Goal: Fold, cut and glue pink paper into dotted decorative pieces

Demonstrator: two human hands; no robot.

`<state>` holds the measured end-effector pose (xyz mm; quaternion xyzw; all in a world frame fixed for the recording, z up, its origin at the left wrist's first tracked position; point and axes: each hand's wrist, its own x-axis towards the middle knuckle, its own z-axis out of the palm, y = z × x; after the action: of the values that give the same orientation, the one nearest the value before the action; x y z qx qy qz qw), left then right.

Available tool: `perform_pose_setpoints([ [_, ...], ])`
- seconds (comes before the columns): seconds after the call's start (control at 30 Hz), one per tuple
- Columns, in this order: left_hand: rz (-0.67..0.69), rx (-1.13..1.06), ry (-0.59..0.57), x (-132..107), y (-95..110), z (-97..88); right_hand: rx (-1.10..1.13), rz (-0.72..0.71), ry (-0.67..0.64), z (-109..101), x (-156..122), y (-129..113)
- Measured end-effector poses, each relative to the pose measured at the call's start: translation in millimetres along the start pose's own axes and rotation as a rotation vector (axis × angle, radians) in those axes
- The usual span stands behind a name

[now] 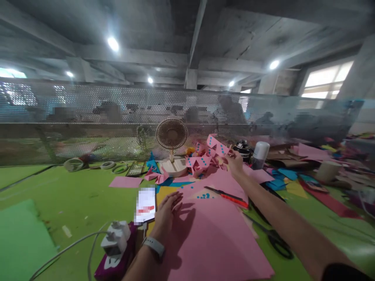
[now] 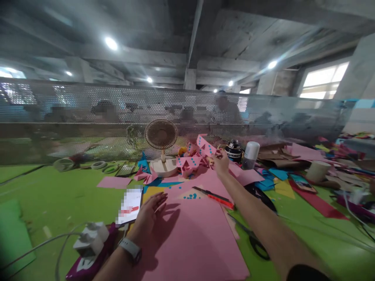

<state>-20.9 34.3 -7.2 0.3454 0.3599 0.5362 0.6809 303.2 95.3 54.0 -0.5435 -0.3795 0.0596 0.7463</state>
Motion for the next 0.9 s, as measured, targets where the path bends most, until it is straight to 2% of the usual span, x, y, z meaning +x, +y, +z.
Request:
perform_pose_setpoints([
  [0.1,-0.023,0.003,0.008,1.0,0.2,-1.5,-0.134,-0.019,0.083,13.5,32.2,8.7],
  [0.17,-0.036,0.011,0.008,2.0,0.0,-2.5,-0.192,-0.027,0.084,21.2,45.3,13.4],
  [0.23,-0.035,0.023,0.01,3.3,-0.8,-3.6,-0.229,-0.03,0.061,26.2,49.9,18.3],
  [0.33,-0.023,0.035,0.001,5.2,-3.1,-5.8,-0.259,-0.04,0.006,26.6,41.5,24.3],
  [0.47,-0.01,0.069,-0.051,2.7,-4.0,-6.5,-0.253,-0.087,-0.135,15.1,10.1,22.4],
  [0.6,0.031,0.237,-0.123,-8.7,1.1,0.8,-0.229,-0.105,-0.297,-5.6,-36.4,5.5],
  [0.73,0.116,0.421,-0.195,-19.7,6.3,11.2,-0.197,-0.079,-0.482,-36.8,-95.1,-20.4],
  [0.8,0.146,0.483,-0.239,-23.7,8.1,16.0,-0.169,-0.034,-0.621,-55.9,-125.5,-34.3],
  [0.9,0.181,0.562,-0.311,-31.0,11.3,23.9,-0.201,0.026,-0.695,-84.5,-164.3,-50.7],
])
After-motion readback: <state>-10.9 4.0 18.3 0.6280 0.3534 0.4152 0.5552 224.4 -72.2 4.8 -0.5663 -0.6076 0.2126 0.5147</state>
